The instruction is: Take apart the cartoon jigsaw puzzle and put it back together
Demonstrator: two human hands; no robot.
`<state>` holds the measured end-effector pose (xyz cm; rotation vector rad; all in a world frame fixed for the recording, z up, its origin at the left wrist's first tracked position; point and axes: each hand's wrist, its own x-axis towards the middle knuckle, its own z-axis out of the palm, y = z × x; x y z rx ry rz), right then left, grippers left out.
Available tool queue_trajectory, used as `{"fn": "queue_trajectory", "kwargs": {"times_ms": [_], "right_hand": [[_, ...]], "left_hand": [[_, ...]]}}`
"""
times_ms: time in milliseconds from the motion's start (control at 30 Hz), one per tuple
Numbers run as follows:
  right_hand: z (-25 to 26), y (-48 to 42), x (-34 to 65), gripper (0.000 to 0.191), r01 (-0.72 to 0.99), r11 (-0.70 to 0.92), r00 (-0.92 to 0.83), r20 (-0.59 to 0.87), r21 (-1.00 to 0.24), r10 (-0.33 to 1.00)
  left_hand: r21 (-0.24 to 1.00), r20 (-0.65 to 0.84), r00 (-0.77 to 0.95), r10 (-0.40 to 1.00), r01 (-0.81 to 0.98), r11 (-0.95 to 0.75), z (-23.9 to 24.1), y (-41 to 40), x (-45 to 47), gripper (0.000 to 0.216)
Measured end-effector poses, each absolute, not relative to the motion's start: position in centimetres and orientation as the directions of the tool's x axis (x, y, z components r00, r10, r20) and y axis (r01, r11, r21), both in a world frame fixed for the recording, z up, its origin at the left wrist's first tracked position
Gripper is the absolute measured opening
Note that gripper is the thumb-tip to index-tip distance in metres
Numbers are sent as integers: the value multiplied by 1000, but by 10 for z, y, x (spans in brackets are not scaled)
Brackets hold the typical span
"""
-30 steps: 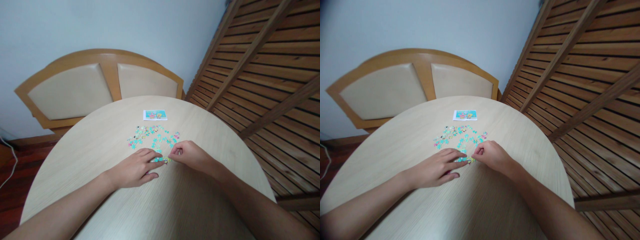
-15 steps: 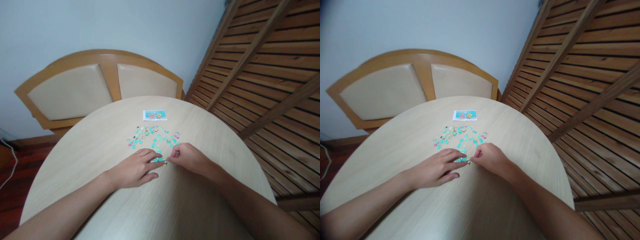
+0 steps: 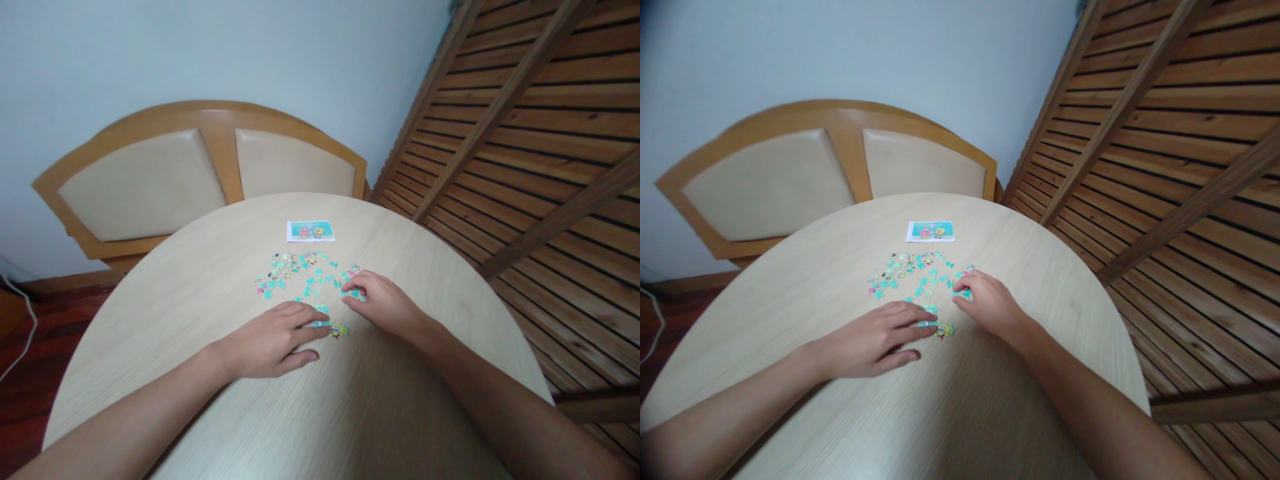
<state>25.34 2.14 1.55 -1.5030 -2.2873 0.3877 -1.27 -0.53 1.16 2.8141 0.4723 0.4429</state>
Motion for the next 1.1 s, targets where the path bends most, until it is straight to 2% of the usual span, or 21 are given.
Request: {"fn": "queue_trajectory", "kwargs": {"times_ms": [100,233,400,700,900,1100], "right_hand": [[14,22,255,15,820,398,-366,157,-413,917],[14,23,255,15,825,393,-362,155,-406,919],[13,23,254,15,830,379,-349,150,-409,925],[16,20,251,14,829,386,-351,160,-404,923],[19,11,241,14,802,449,-424,153,-395,893],[22,2,234,17,701,592,-575,177,-397,799]], "left_hand": [[294,300,860,413,328,-898,12,0,-14,40],[232,382,678,628,587,-775,6,21,-26,35],[201,375,586,719,705,-680,-9,47,-44,36],[210,380,566,732,718,-664,-7,49,-44,22],[324,366,532,763,696,-641,-8,53,-41,17],[435,373,477,796,668,-604,-10,51,-38,17]]}}
